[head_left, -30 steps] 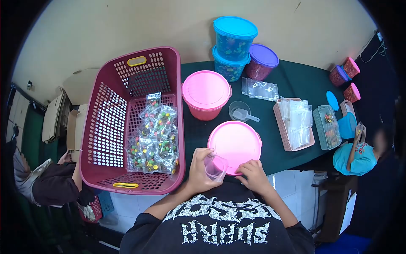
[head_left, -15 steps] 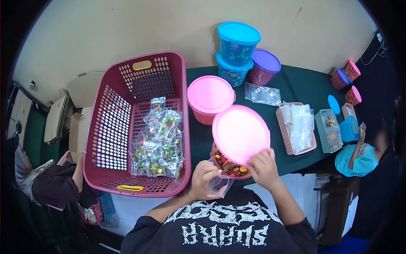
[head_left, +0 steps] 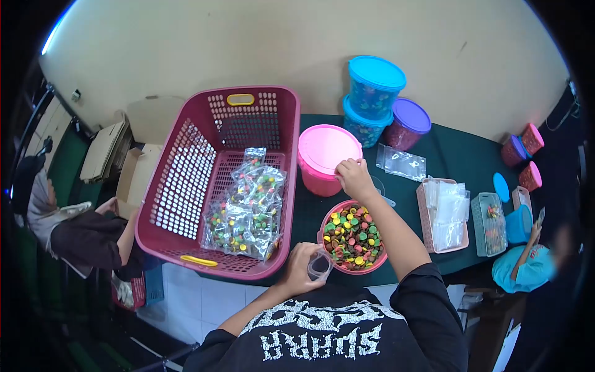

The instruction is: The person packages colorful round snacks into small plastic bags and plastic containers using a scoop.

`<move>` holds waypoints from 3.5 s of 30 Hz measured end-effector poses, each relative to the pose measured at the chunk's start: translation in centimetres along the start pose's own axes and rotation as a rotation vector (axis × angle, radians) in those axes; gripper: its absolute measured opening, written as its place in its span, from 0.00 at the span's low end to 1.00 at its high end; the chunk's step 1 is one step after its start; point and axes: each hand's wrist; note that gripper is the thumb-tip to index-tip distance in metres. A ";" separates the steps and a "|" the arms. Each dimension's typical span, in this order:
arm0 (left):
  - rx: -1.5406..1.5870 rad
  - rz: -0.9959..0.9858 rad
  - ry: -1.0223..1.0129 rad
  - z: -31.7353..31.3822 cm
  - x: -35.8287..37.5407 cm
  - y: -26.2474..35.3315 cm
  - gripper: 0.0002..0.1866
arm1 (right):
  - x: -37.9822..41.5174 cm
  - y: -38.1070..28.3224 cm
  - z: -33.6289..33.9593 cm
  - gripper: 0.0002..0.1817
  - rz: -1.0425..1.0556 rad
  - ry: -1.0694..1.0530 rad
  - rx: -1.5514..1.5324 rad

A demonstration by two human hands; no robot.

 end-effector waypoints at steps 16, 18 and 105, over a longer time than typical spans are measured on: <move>0.236 0.687 0.184 -4.3 0.7 0.5 0.36 | 13.2 11.0 3.9 0.24 -0.754 -0.027 0.197; 0.157 0.691 0.143 -4.3 0.2 0.9 0.35 | 14.6 12.5 3.8 0.27 -0.960 -0.320 0.100; -0.532 0.308 -0.012 -7.8 -5.5 11.7 0.43 | 18.4 -0.4 18.9 0.12 -0.764 -0.078 -1.466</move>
Point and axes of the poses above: each hand's wrist, its own x-axis away from the middle knuckle, its own z-axis out of the back of the hand, y = z × x, and after that the axes turned 13 degrees about -x, right-handed
